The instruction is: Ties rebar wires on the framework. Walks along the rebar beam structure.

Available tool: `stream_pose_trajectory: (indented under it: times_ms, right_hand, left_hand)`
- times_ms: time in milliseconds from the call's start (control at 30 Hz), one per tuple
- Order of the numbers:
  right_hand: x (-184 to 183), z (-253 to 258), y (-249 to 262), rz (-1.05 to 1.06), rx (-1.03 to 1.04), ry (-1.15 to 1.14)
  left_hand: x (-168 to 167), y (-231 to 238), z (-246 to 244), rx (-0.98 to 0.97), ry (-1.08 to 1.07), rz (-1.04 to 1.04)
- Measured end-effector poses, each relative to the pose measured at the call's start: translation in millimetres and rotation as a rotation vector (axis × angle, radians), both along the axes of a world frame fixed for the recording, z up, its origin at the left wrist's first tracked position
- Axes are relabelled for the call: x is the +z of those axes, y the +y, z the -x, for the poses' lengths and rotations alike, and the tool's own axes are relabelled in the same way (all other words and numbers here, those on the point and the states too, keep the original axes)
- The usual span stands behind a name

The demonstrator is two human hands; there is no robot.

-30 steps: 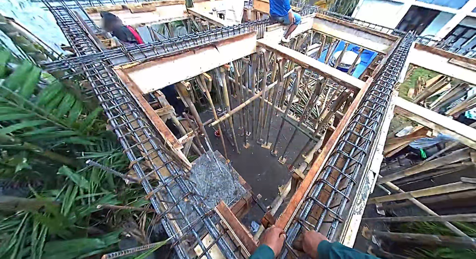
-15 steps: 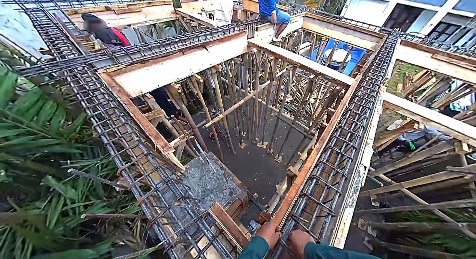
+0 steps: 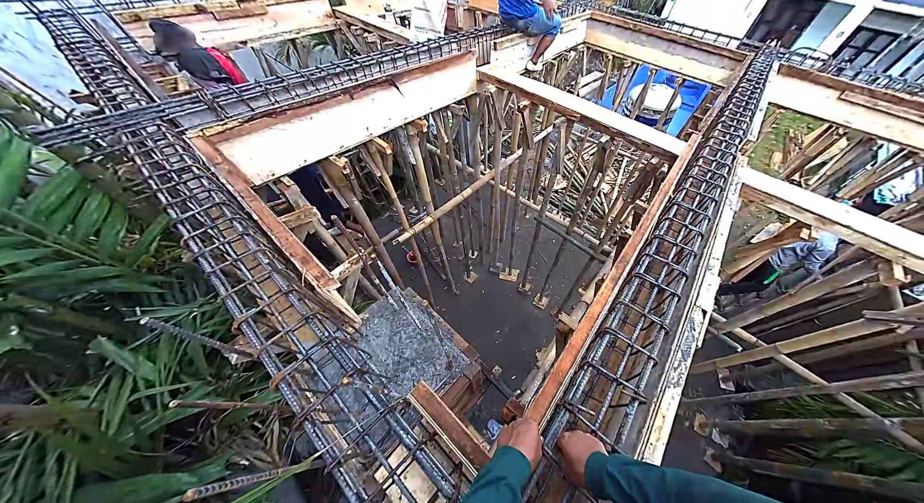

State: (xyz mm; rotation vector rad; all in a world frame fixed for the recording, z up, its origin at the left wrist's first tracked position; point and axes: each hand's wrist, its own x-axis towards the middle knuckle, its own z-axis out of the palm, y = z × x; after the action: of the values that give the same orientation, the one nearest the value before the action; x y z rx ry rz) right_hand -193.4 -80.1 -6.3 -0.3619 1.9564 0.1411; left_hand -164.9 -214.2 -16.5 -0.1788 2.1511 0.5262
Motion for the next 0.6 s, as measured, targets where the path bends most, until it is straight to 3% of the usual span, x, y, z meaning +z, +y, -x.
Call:
stream_pose_trajectory:
  times_ms: [600]
  right_hand:
    - [0.3,-6.4,3.1,0.013,0.114,0.052]
  left_hand:
    - [9.0,8.5,-1.0,0.106,0.064,0.056]
